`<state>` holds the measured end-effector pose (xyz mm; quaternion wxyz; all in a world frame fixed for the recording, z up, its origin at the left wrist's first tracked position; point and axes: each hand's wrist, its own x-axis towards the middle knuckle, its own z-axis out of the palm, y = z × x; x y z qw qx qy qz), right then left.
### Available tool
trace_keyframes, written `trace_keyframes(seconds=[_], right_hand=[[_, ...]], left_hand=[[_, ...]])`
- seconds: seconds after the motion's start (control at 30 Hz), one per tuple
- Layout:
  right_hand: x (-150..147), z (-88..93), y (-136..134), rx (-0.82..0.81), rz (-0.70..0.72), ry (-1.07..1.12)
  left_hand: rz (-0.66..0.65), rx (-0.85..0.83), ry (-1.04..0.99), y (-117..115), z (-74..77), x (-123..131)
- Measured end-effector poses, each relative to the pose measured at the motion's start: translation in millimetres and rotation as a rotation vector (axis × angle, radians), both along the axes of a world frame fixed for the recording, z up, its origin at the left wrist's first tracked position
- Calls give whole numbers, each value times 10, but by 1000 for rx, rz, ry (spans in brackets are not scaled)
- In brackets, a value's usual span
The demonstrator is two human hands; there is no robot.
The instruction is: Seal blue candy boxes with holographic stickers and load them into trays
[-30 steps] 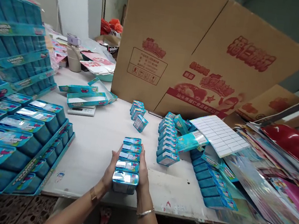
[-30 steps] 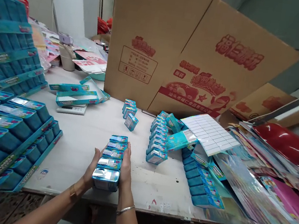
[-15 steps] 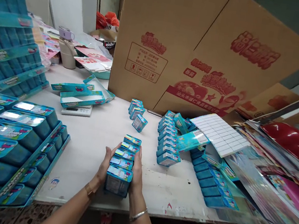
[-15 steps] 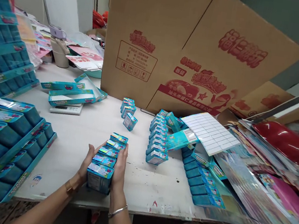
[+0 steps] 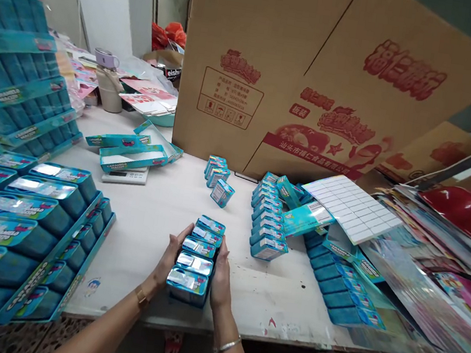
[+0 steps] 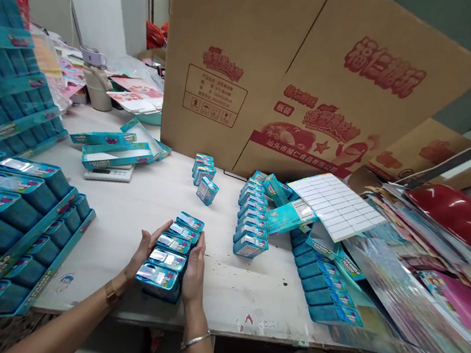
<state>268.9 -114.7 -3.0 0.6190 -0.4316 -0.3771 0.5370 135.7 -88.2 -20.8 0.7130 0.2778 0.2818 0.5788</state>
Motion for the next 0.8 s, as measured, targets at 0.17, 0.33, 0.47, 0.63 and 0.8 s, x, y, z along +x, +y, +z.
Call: trace_keyframes(seconds=[0.17, 0.33, 0.47, 0.63, 0.8], right_hand=[[-60, 77, -222, 73, 19, -134], [-50, 32, -289, 80, -62, -187], [40, 141, -341, 83, -12, -622], [92, 264, -449, 233, 117, -1187], [221, 218, -553, 282, 200, -1251]], left_hand=[[79, 7, 60, 106, 116, 76], [-45, 24, 89, 150, 200, 97], [-44, -32, 191, 400, 285, 69], [-59, 25, 330, 563, 217, 200], [21, 56, 465, 387, 131, 166]])
